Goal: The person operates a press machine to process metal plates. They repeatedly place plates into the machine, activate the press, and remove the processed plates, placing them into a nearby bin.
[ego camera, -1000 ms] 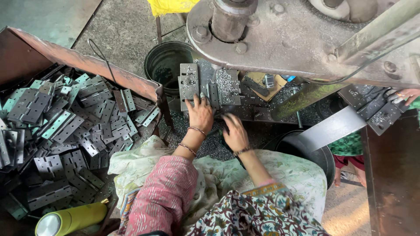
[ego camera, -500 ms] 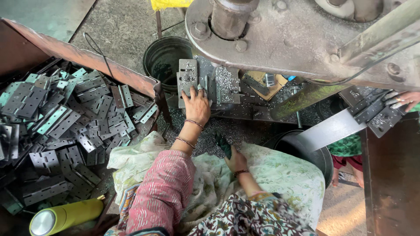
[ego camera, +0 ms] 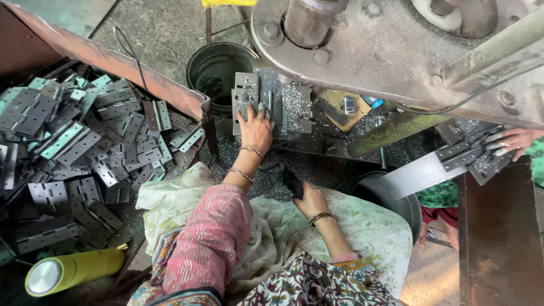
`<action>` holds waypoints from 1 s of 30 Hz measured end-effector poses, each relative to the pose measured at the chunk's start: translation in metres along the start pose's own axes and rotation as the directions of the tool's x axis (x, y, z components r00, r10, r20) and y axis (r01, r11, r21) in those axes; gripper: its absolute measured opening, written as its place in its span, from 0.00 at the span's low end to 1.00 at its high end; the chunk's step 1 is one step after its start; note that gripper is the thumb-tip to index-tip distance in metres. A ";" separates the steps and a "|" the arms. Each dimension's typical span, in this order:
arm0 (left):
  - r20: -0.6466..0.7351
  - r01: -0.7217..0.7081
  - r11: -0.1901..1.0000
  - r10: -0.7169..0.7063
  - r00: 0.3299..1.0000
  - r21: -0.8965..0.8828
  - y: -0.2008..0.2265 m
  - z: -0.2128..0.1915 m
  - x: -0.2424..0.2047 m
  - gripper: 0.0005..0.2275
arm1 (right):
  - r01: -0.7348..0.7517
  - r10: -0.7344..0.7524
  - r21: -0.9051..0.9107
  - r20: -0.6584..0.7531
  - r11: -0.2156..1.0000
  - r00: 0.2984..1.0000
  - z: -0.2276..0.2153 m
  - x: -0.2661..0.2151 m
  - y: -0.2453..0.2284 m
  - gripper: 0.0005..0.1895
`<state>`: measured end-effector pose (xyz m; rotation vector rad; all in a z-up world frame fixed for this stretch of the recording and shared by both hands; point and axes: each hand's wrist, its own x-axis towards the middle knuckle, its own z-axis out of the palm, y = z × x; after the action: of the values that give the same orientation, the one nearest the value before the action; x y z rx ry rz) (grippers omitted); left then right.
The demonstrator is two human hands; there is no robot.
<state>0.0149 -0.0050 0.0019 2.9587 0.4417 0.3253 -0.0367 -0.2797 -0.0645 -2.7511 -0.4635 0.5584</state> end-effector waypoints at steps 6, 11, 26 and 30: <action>-0.023 0.025 1.000 -0.025 0.999 0.006 -0.001 0.007 0.019 0.13 | 0.001 0.004 0.174 -0.026 0.985 1.000 0.038 0.002 0.006 0.31; -0.087 0.008 0.999 -0.011 0.996 -0.038 -0.004 0.016 0.016 0.16 | 0.083 -0.066 0.104 -0.160 0.991 0.985 0.080 0.013 0.026 0.35; 0.042 0.001 0.996 -0.005 0.999 0.095 0.003 -0.005 -0.005 0.22 | 0.051 -0.051 -0.015 -0.016 0.999 0.999 -0.014 0.001 -0.006 0.31; 0.127 0.012 0.996 -0.023 0.992 0.090 0.005 -0.007 0.006 0.21 | 0.007 -0.006 0.010 -0.075 1.000 0.997 0.018 0.004 0.000 0.28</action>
<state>0.0207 -0.0068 0.0102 3.0368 0.4781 0.1161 -0.0409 -0.2745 -0.0817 -2.7491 -0.4509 0.4531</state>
